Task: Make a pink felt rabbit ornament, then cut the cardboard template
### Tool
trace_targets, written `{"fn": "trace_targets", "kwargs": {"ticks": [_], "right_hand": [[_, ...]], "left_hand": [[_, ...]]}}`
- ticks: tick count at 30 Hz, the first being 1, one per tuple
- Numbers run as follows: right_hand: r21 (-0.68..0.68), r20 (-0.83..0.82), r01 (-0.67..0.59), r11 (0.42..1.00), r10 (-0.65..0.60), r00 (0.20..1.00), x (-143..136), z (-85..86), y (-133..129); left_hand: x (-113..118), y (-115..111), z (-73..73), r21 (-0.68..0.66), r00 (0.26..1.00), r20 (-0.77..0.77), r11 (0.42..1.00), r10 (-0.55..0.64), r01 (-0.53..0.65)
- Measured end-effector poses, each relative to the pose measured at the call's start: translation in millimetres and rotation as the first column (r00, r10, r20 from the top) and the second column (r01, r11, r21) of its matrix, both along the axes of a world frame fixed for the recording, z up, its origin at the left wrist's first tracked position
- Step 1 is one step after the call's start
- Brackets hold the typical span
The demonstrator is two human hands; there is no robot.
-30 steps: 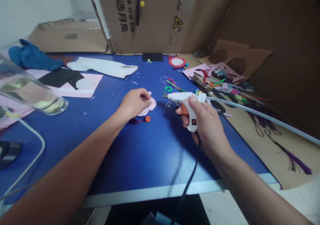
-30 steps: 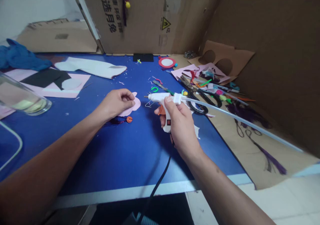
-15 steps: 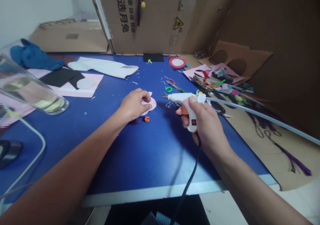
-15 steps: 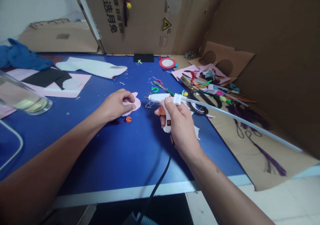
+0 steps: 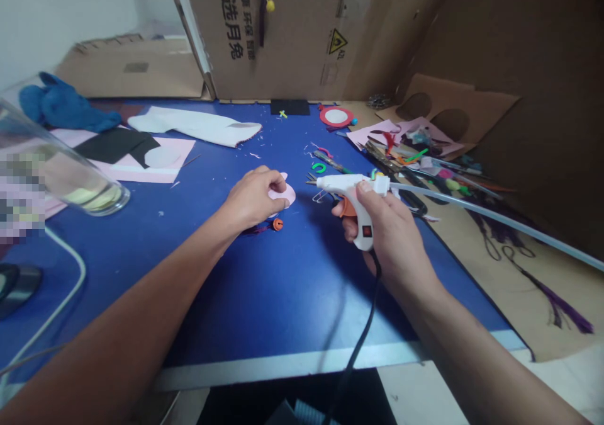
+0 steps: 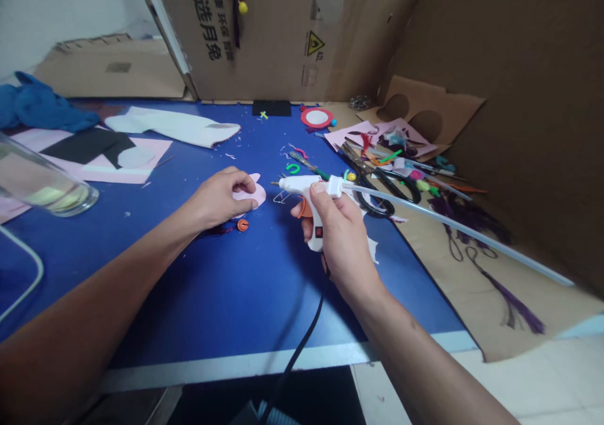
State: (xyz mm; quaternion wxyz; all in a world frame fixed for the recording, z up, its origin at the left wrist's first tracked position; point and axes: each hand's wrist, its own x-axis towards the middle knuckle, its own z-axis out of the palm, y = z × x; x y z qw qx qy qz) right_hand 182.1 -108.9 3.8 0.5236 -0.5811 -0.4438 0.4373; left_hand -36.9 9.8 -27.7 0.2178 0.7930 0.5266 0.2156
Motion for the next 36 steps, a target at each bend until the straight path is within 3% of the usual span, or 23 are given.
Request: {"fn": "trace_targets", "kwargs": {"ticks": [15, 27, 36], "right_hand": [[-0.021, -0.003, 0.006, 1.000, -0.006, 1.000, -1, 1.3, -1], [-0.037, -0.005, -0.002, 0.999, 0.002, 1.000, 1, 2.9, -2], [-0.024, 0.005, -0.012, 1.000, 0.012, 1.000, 0, 3.1, -3]], "left_hand": [[-2, 2, 0.8, -0.074, 0.997, 0.073, 0.997, 0.017, -0.012], [5, -2, 1.9, -0.005, 0.999, -0.036, 0.999, 0.034, -0.035], [22, -7, 5.0, 0.025, 0.981, -0.106, 0.987, 0.163, -0.161]]}}
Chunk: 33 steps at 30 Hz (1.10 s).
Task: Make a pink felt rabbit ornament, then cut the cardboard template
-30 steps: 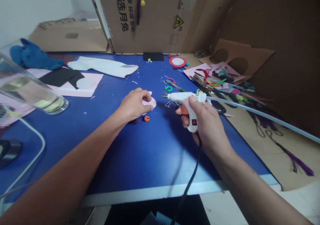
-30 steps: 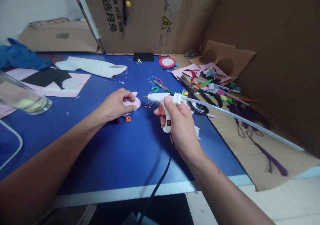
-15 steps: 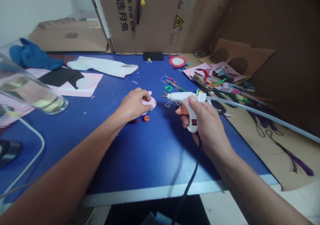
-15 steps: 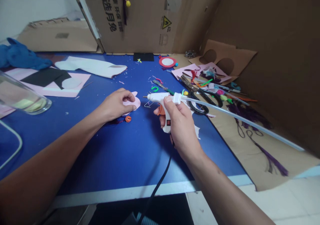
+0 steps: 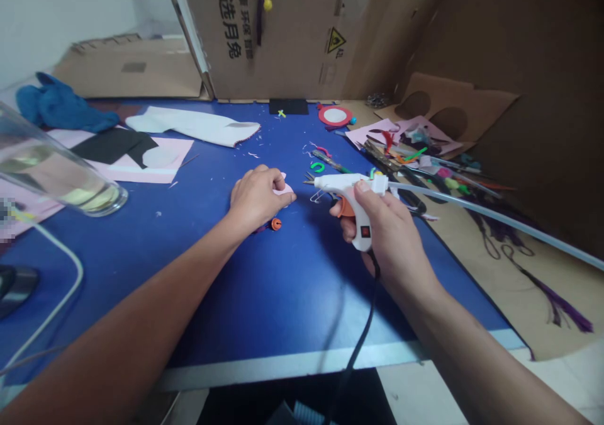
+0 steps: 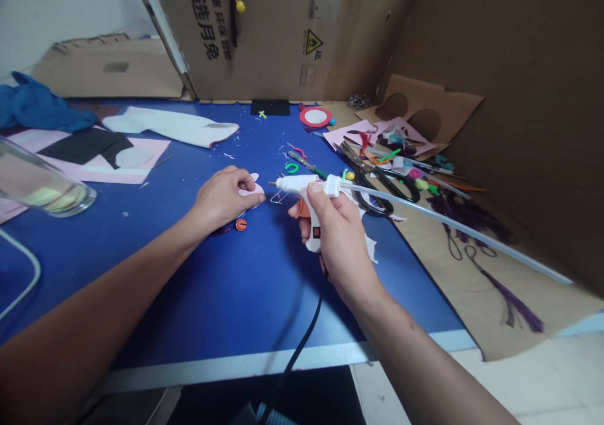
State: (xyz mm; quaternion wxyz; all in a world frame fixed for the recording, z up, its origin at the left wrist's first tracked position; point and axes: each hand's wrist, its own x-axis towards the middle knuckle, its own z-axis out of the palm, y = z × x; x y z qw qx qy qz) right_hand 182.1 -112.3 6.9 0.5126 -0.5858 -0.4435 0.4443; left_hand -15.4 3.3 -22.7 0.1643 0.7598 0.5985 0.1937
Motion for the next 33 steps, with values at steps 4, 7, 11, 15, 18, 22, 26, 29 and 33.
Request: {"fn": "trace_targets", "kwargs": {"ticks": [4, 7, 11, 15, 18, 22, 26, 29, 33], "right_hand": [[0.000, 0.001, -0.005, 1.000, 0.005, 1.000, 0, -0.7, 0], [-0.001, -0.002, 0.001, 1.000, -0.001, 1.000, 0, -0.9, 1], [0.028, 0.010, 0.013, 1.000, -0.013, 1.000, -1, -0.3, 2], [0.041, 0.032, 0.000, 0.999, -0.001, 0.999, -1, -1.2, 3], [0.027, 0.026, -0.001, 1.000, 0.000, 1.000, 1, -3.7, 2], [0.008, -0.001, -0.008, 1.000, 0.008, 1.000, 2, -4.0, 1], [-0.013, 0.009, -0.029, 1.000, 0.029, 1.000, 0, 1.2, -1], [-0.011, 0.008, -0.057, 0.998, 0.058, 0.998, -2, 2.8, 0], [0.010, 0.000, -0.071, 0.997, 0.071, 0.998, -2, 0.9, 1]], "left_hand": [[3, -2, -1.4, 0.029, 0.999, -0.007, 0.999, 0.032, -0.032], [1, 0, -4.0, 0.045, 0.999, 0.012, 0.998, 0.031, -0.032], [-6, 8, -6.0, -0.019, 0.993, 0.116, 1.000, -0.017, 0.019], [-15, 11, -3.4, -0.098, 0.971, 0.238, 0.994, -0.033, 0.058], [-20, 9, 0.4, -0.130, 0.952, 0.305, 0.989, -0.026, 0.069], [-24, 4, 6.0, -0.139, 0.923, 0.384, 0.987, -0.023, 0.083], [-29, -1, 16.8, -0.131, 0.932, 0.363, 0.989, -0.019, 0.071], [-33, -6, 28.2, -0.094, 0.966, 0.250, 0.991, -0.069, 0.096], [-36, -15, 34.9, -0.103, 0.985, 0.118, 0.985, -0.123, 0.136]]}}
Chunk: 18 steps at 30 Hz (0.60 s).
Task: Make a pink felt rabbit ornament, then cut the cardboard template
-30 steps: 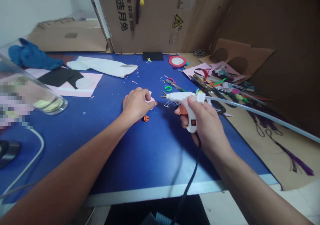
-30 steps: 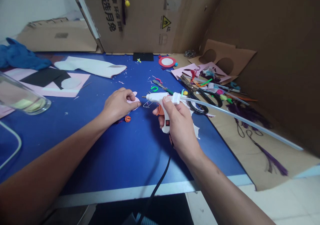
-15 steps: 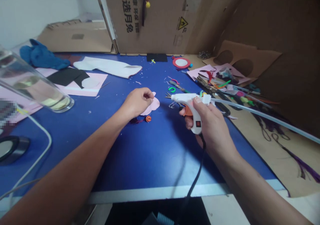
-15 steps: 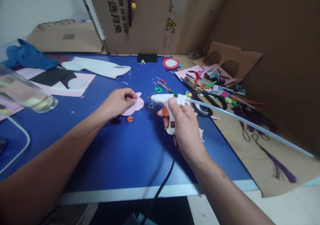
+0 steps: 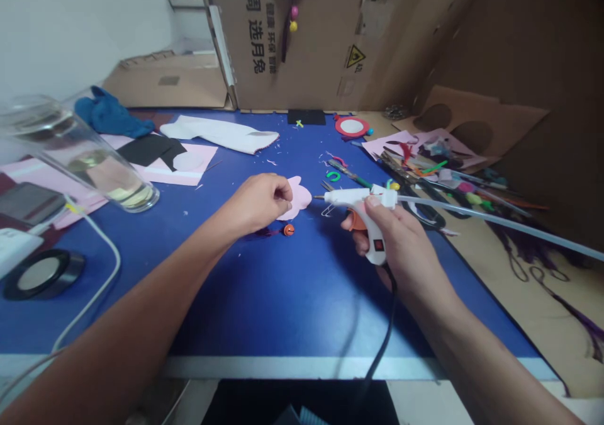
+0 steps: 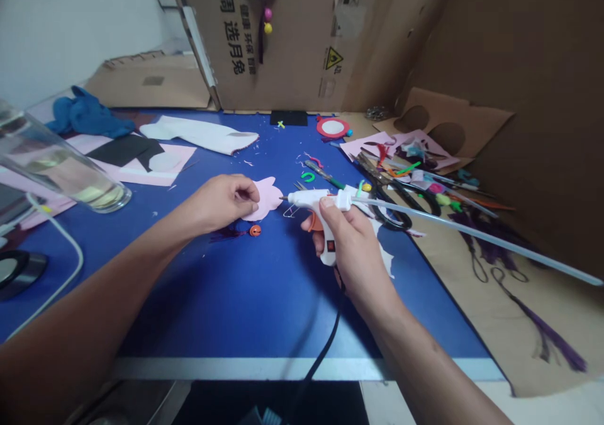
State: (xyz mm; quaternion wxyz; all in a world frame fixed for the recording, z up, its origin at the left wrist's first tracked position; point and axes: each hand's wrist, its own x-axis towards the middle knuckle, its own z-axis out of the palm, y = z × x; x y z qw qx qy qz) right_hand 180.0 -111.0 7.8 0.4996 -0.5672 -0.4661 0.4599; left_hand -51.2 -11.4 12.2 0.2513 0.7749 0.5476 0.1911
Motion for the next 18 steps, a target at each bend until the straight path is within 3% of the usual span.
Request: {"fn": "trace_targets", "kwargs": {"ticks": [6, 18], "right_hand": [[-0.039, -0.012, -0.003, 0.999, 0.003, 1.000, 0, -0.7, -1], [-0.042, 0.014, -0.024, 0.999, 0.025, 1.000, -1, -0.6, -2]], "left_hand": [[1, -3, -8.0, -0.010, 0.995, -0.076, 0.998, -0.060, 0.059], [8, 1, -18.9, 0.074, 0.987, -0.157, 0.996, -0.035, 0.047]]}}
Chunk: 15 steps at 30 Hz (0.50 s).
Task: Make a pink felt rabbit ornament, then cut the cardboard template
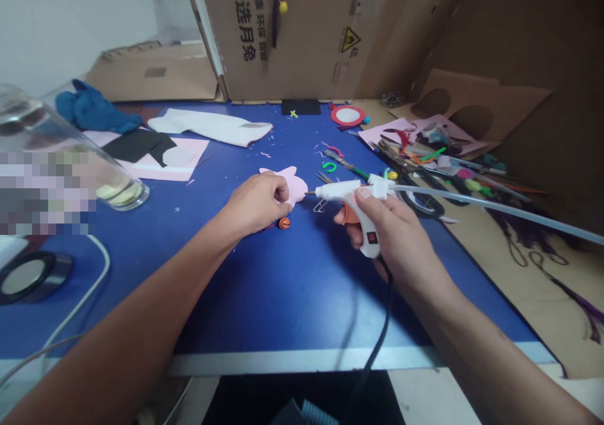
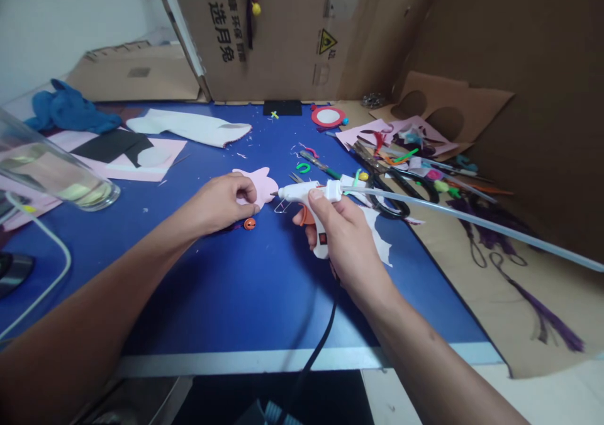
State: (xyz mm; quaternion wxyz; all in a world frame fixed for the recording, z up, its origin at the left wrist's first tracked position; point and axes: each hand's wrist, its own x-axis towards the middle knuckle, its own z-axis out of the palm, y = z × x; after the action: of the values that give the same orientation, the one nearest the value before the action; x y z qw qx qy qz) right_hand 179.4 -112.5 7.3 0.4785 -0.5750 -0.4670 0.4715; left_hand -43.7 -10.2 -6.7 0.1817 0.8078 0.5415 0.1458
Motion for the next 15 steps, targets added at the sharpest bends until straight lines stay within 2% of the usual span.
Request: {"fn": "trace_targets", "kwargs": {"ticks": [7, 15], "right_hand": [[-0.035, 0.019, -0.021, 0.999, 0.021, 1.000, 0.0, -0.7, 0.0], [-0.091, 0.072, -0.095, 0.991, 0.102, 0.992, -2.5, -5.3, 1.0]], "left_hand": [[-3.5, -1.1, 2.5, -0.038, 0.998, 0.059, 0.999, -0.006, 0.009], [-9.3, 4.8, -4.7, -0.090, 0.979, 0.204, 0.996, 0.004, 0.014]]}}
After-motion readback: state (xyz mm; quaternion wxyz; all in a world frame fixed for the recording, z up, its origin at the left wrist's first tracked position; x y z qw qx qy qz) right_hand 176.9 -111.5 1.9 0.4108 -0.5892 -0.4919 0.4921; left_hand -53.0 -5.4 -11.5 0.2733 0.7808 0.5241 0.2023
